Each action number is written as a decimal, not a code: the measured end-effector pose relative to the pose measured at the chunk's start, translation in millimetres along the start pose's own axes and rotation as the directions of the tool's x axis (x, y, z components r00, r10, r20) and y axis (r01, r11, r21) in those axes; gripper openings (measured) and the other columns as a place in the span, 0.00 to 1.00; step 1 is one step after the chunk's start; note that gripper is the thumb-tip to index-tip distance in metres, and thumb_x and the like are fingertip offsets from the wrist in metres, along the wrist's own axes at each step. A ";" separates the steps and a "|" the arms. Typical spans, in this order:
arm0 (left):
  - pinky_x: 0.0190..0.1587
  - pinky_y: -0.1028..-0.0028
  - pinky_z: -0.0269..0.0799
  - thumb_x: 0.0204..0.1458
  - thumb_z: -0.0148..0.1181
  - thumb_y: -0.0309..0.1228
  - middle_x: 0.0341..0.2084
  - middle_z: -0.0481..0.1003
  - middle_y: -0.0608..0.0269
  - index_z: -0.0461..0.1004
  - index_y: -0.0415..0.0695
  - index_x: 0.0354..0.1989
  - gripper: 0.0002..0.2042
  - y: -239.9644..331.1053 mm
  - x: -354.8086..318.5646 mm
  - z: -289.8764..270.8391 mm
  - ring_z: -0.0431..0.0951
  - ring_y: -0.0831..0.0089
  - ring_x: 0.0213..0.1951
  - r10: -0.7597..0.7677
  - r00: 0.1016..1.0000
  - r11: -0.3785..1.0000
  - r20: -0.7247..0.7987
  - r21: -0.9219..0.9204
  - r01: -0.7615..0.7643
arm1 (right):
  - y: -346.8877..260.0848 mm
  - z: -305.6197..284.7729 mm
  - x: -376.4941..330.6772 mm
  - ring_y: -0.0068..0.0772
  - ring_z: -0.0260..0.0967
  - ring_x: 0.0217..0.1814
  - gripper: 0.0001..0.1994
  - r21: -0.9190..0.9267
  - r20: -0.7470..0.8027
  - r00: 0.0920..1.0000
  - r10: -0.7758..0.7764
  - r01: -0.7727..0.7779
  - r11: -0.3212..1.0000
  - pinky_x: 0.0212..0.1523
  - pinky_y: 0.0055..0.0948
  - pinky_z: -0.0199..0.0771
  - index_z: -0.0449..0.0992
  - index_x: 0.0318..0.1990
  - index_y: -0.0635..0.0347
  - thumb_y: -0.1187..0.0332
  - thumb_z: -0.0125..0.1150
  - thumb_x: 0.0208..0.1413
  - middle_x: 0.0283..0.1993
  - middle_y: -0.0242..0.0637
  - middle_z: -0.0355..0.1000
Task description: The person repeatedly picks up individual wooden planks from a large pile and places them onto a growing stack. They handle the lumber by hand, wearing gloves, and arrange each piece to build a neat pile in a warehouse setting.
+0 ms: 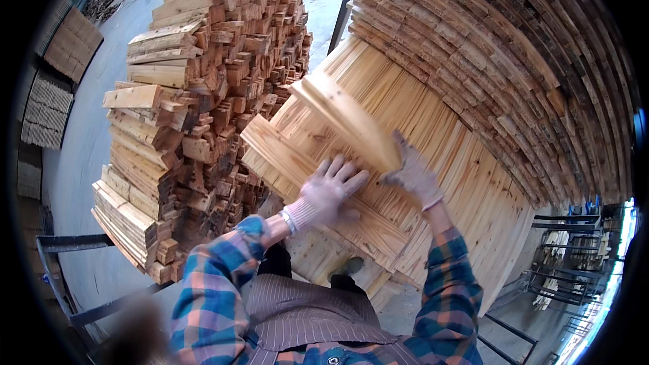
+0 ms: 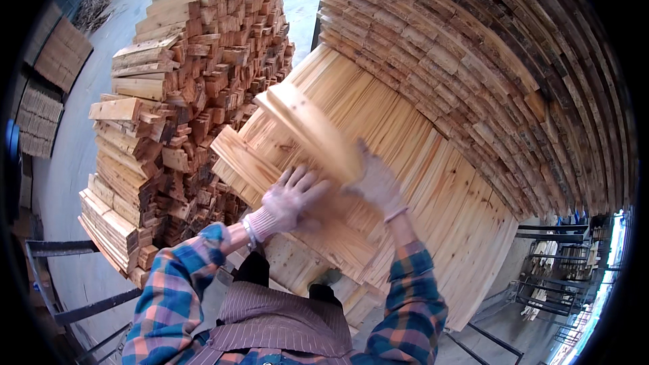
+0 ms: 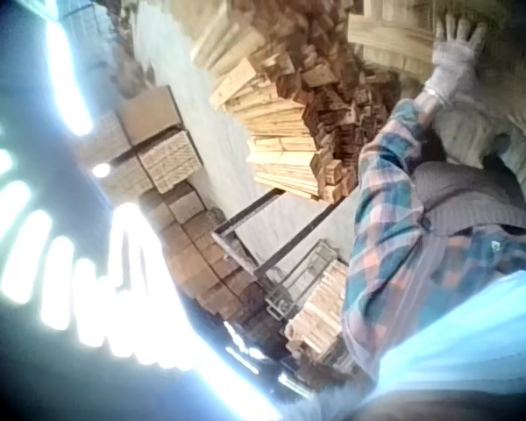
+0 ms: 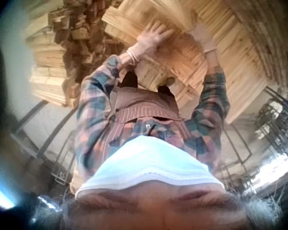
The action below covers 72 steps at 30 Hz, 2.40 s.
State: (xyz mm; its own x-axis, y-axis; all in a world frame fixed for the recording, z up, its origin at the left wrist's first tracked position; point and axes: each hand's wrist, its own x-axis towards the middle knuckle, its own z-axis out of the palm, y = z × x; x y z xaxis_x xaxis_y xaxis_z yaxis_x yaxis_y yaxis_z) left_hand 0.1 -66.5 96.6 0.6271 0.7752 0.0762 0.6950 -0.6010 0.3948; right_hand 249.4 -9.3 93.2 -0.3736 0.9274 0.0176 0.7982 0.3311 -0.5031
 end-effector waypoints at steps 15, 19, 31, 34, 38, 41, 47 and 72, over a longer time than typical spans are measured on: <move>0.67 0.50 0.49 0.49 0.55 0.55 0.57 0.66 0.47 0.66 0.41 0.59 0.35 -25.9 42.2 48.2 0.59 0.47 0.63 -0.054 0.997 0.983 0.047 0.177 0.045 | 71.4 -32.2 123.7 0.52 0.68 0.57 0.52 -0.403 0.093 0.912 0.400 -0.333 0.852 0.54 0.42 0.72 0.46 0.72 0.41 0.63 0.72 0.37 0.60 0.54 0.64; 0.67 0.49 0.48 0.49 0.56 0.54 0.58 0.66 0.45 0.67 0.41 0.58 0.34 -28.6 41.9 57.5 0.60 0.44 0.63 -0.039 0.999 0.984 0.013 0.176 0.036 | 64.0 -47.1 102.6 0.54 0.67 0.57 0.50 -0.290 -0.011 0.942 0.336 -0.325 0.900 0.56 0.42 0.71 0.52 0.70 0.45 0.66 0.72 0.36 0.55 0.54 0.67; 0.69 0.53 0.46 0.48 0.60 0.51 0.61 0.64 0.53 0.66 0.44 0.60 0.33 -20.3 46.1 62.8 0.56 0.50 0.66 -0.129 0.989 0.955 0.070 0.277 0.105 | 187.6 -123.4 -252.4 0.50 0.64 0.60 0.45 -0.435 -0.113 0.710 0.695 -0.664 0.608 0.60 0.42 0.66 0.53 0.70 0.38 0.69 0.67 0.40 0.61 0.44 0.63; 0.69 0.54 0.46 0.47 0.61 0.50 0.61 0.63 0.53 0.66 0.45 0.59 0.33 -19.1 52.9 65.2 0.56 0.50 0.66 -0.103 0.993 0.948 0.057 0.307 0.081 | 250.5 -105.9 -286.8 0.51 0.63 0.61 0.46 -0.389 -0.111 0.669 0.735 -0.709 0.588 0.60 0.43 0.66 0.51 0.70 0.36 0.67 0.68 0.41 0.61 0.42 0.62; 0.70 0.55 0.46 0.46 0.62 0.48 0.60 0.64 0.53 0.66 0.45 0.59 0.32 -24.2 39.8 69.6 0.56 0.50 0.66 -0.144 0.988 0.940 0.053 0.321 0.120 | 234.6 -135.3 -257.0 0.51 0.63 0.61 0.44 -0.573 -0.014 0.643 0.766 -0.633 0.521 0.59 0.43 0.67 0.53 0.69 0.34 0.67 0.67 0.42 0.60 0.42 0.63; 0.70 0.55 0.46 0.46 0.63 0.46 0.60 0.64 0.53 0.66 0.45 0.60 0.32 -18.6 44.5 64.8 0.56 0.50 0.66 -0.160 0.984 0.935 0.079 0.333 0.125 | 237.7 -170.2 -253.3 0.51 0.64 0.61 0.41 -0.583 -0.025 0.713 0.701 -0.580 0.569 0.59 0.42 0.68 0.56 0.68 0.34 0.70 0.65 0.44 0.60 0.43 0.63; 0.69 0.54 0.48 0.44 0.64 0.42 0.60 0.64 0.53 0.66 0.46 0.60 0.33 -19.5 46.5 66.1 0.57 0.49 0.65 -0.116 0.992 0.936 0.043 0.338 0.095 | 269.0 -168.1 -231.2 0.48 0.65 0.60 0.41 -0.449 0.083 0.713 0.696 -0.597 0.665 0.60 0.41 0.67 0.58 0.67 0.32 0.74 0.62 0.43 0.59 0.44 0.64; 0.67 0.58 0.51 0.47 0.57 0.47 0.58 0.67 0.55 0.68 0.47 0.57 0.29 -7.1 36.9 47.9 0.61 0.56 0.63 -0.143 0.989 0.959 0.043 0.254 0.128 | -69.2 49.1 -163.9 0.51 0.59 0.58 0.34 -0.288 0.191 0.944 0.268 -0.207 0.935 0.59 0.51 0.59 0.67 0.61 0.38 0.49 0.66 0.42 0.56 0.45 0.62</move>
State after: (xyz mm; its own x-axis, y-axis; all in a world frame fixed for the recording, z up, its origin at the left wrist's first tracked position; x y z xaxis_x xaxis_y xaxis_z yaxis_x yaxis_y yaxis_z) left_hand 35.2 -42.9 52.8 0.5358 0.8441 -0.0206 0.8356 -0.5267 0.1560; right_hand 232.2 -192.7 82.7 -0.2293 0.9311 -0.2836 0.9598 0.1678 -0.2250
